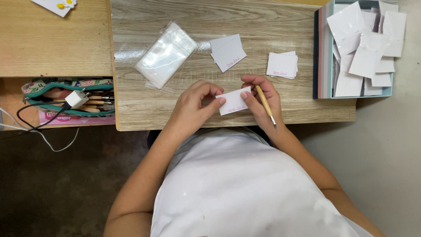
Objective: The person uses a pointed tool to punch holes in small white paper cards at a workbench. They repeatedly pick up a card, position it, puncture it, and place it into a stack or box.
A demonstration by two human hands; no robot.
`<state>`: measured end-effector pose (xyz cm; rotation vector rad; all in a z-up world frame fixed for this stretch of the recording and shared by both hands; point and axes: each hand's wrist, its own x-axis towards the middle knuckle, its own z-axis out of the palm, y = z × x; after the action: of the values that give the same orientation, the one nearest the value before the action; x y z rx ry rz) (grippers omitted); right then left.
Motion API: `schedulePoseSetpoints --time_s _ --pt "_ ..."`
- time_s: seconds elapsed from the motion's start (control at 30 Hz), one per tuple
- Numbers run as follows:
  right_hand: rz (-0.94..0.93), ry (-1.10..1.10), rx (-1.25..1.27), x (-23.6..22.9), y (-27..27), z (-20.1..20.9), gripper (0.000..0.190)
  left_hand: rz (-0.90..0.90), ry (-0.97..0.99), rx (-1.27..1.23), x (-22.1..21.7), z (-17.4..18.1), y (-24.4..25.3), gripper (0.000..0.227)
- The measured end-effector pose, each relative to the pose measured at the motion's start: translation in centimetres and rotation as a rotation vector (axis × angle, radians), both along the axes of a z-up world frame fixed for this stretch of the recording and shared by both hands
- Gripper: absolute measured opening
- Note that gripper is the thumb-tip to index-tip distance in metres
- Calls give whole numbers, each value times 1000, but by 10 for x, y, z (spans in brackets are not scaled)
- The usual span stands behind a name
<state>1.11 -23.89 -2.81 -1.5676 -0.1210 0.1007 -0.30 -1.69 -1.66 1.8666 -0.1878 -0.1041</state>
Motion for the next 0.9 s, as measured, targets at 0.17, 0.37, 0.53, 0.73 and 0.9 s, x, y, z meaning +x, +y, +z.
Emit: schedulePoseSetpoints --time_s 0.17,0.37,0.53,0.73,0.9 --pt "-17 -53 -35 1 -2 -1 31 23 18 -67 1 -8 -9 14" --pt "-39 -70 -68 -3 -5 -5 29 68 -20 -41 1 -12 -16 13" --pt "-68 -57 -45 -4 -6 -11 31 106 -22 -68 2 -18 -21 12" --pt "-51 -9 -31 -5 -11 -7 37 77 -109 -144 6 -16 -22 7" --pt "-12 57 -7 -3 -8 2 37 78 -231 -116 6 -7 -22 5"
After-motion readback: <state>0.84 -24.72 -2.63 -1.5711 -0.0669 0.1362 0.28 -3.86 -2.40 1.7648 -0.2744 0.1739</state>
